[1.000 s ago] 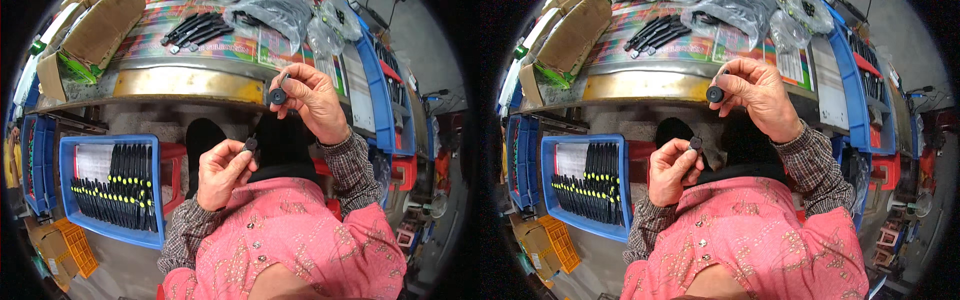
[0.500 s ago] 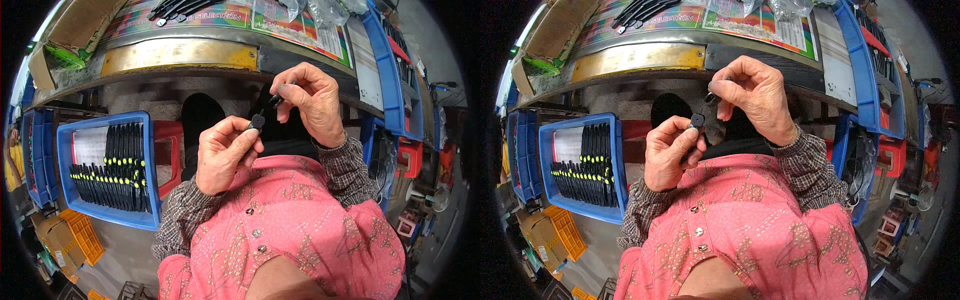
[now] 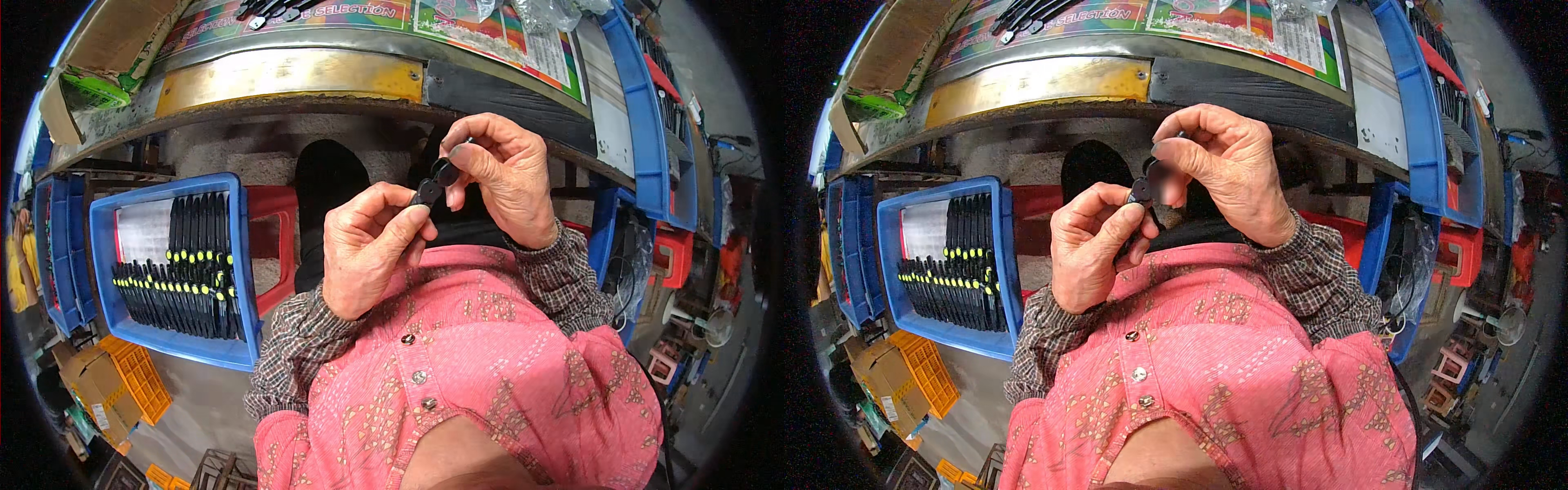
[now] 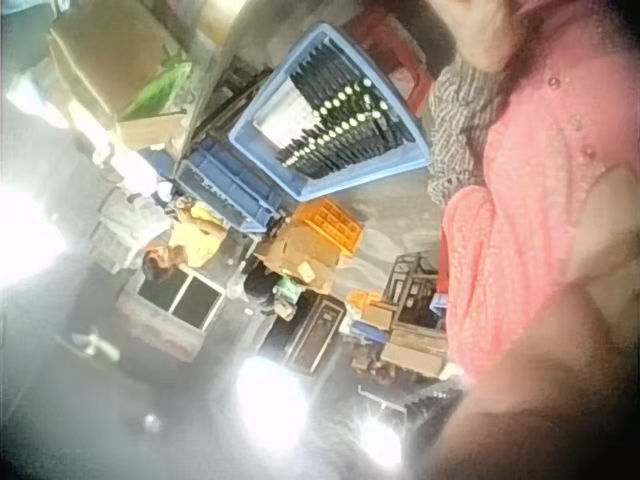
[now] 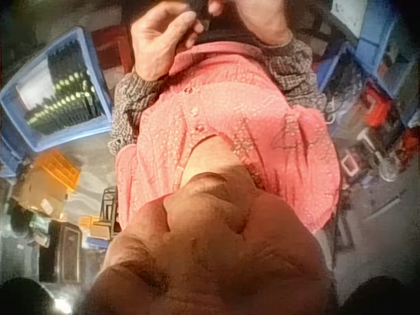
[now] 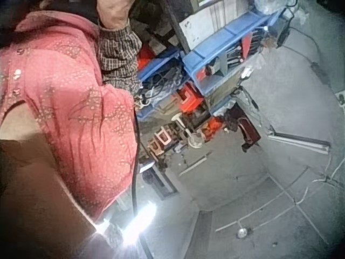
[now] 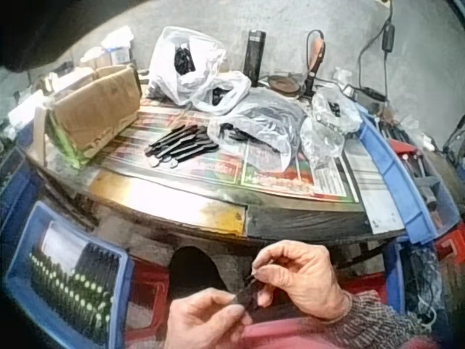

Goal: The person assembles small black plastic components by hand at a worktable.

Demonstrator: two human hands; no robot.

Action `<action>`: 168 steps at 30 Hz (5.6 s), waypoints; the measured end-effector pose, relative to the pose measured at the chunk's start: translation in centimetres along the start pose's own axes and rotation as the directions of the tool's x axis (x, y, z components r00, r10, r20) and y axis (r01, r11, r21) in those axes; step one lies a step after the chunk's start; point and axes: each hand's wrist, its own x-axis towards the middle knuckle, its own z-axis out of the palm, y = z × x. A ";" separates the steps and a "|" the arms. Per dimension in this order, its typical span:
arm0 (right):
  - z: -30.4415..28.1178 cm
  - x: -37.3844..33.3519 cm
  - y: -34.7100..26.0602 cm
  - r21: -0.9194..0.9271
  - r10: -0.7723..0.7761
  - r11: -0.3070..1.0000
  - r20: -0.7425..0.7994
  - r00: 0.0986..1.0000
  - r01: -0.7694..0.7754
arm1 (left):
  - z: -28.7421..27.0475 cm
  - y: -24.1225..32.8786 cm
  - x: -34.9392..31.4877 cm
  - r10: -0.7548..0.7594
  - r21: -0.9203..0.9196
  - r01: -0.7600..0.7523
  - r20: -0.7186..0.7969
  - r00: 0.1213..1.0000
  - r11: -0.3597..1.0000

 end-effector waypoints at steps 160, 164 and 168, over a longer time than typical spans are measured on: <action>-19.3 17.3 -8.2 -0.973 -0.444 -0.216 0.174 0.879 0.083 | -0.5 -1.7 3.8 -0.096 0.068 0.102 -0.089 0.991 0.992; -19.5 17.9 -8.5 -0.951 -0.399 -0.289 0.219 0.890 0.105 | -0.4 -1.9 4.2 -0.118 0.063 0.124 -0.082 0.990 0.990; -19.4 18.5 -8.4 -0.954 -0.401 -0.294 0.184 0.897 0.064 | -0.3 -2.1 4.4 -0.119 0.066 0.123 -0.059 0.991 0.990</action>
